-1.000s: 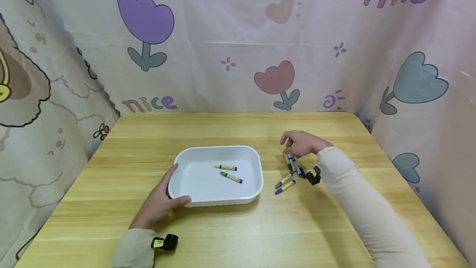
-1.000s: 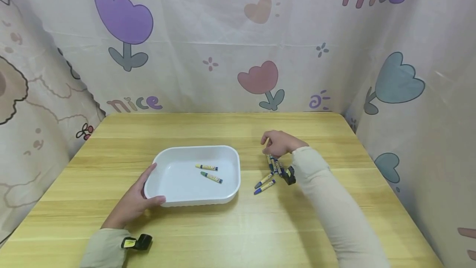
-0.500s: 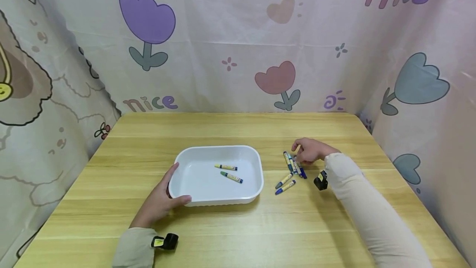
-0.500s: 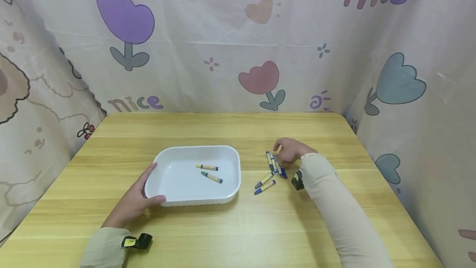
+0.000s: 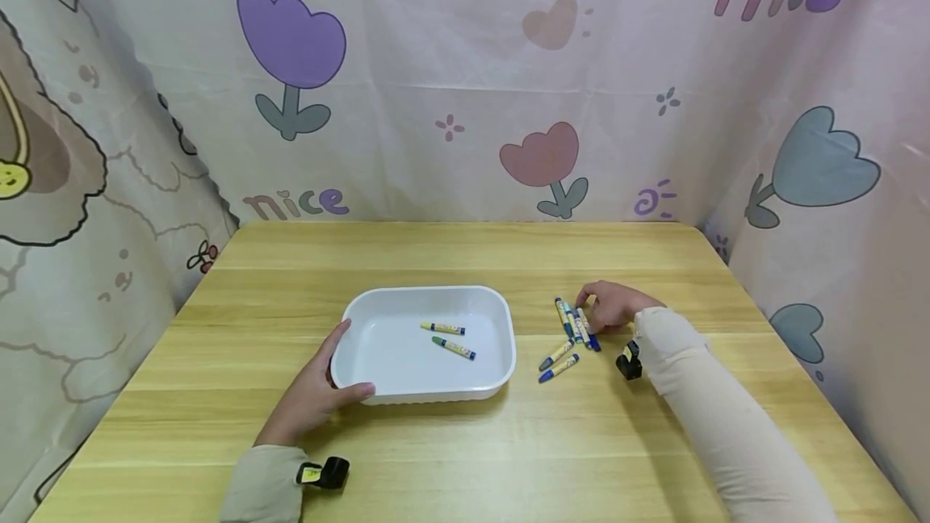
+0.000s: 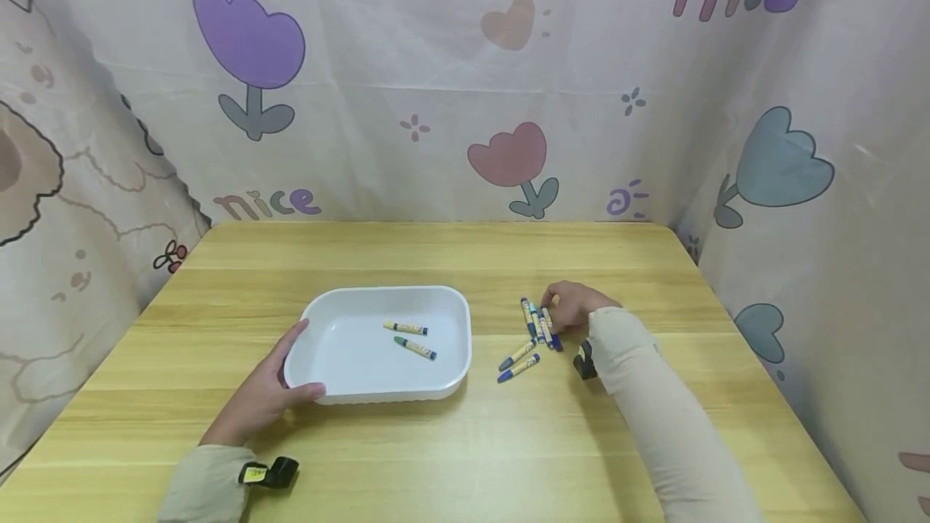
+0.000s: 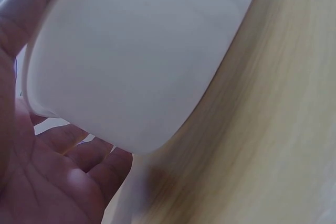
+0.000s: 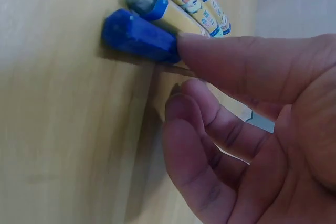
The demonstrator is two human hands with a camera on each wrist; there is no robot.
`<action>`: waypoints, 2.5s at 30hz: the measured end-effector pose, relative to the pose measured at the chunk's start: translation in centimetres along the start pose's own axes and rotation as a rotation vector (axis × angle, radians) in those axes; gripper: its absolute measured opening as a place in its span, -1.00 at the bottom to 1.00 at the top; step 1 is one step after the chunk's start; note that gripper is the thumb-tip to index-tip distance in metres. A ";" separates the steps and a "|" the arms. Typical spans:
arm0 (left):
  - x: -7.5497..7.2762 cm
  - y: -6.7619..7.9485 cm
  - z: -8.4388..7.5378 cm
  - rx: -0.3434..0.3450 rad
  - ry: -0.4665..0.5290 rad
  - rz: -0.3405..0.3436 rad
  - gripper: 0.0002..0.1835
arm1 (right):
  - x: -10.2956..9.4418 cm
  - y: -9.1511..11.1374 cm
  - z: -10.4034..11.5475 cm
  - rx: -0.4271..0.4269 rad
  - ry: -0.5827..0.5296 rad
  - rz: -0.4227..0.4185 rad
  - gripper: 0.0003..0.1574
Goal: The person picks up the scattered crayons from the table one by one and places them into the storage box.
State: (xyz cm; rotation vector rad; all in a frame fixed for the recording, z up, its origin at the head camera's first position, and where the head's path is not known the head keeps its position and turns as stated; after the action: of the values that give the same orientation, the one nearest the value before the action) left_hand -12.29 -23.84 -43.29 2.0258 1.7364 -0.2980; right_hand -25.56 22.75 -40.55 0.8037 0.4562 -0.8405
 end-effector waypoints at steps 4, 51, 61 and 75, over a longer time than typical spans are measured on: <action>0.0 0.1 0.2 -0.014 0.001 0.007 0.17 | 0.3 0.0 0.1 0.000 0.001 -0.017 -0.40; -0.1 -0.1 0.0 -0.010 -0.021 -0.004 0.17 | -0.8 -0.7 9.1 -0.286 -0.005 -0.137 -0.47; -0.1 -0.1 -0.1 -0.007 -0.013 -0.004 0.16 | 0.3 -1.8 11.8 -0.296 -0.006 -0.113 -0.49; -0.2 0.1 0.0 0.000 0.002 -0.005 0.16 | 3.0 -3.7 15.5 -0.324 0.010 -0.065 -0.47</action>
State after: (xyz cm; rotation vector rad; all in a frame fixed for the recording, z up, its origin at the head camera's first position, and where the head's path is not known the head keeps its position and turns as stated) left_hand -12.23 -24.02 -43.22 2.0229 1.7429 -0.2982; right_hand -25.92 7.77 -34.44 0.4965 0.6119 -0.7978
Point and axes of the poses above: each hand's wrist, its own y-axis away from the middle knuckle, its own x-axis out of the palm, z = x × y, the point moved 1 cm from there along -y, towards the middle knuckle, and after that the axes turned 8 degrees about -x, right-handed, at the moved point
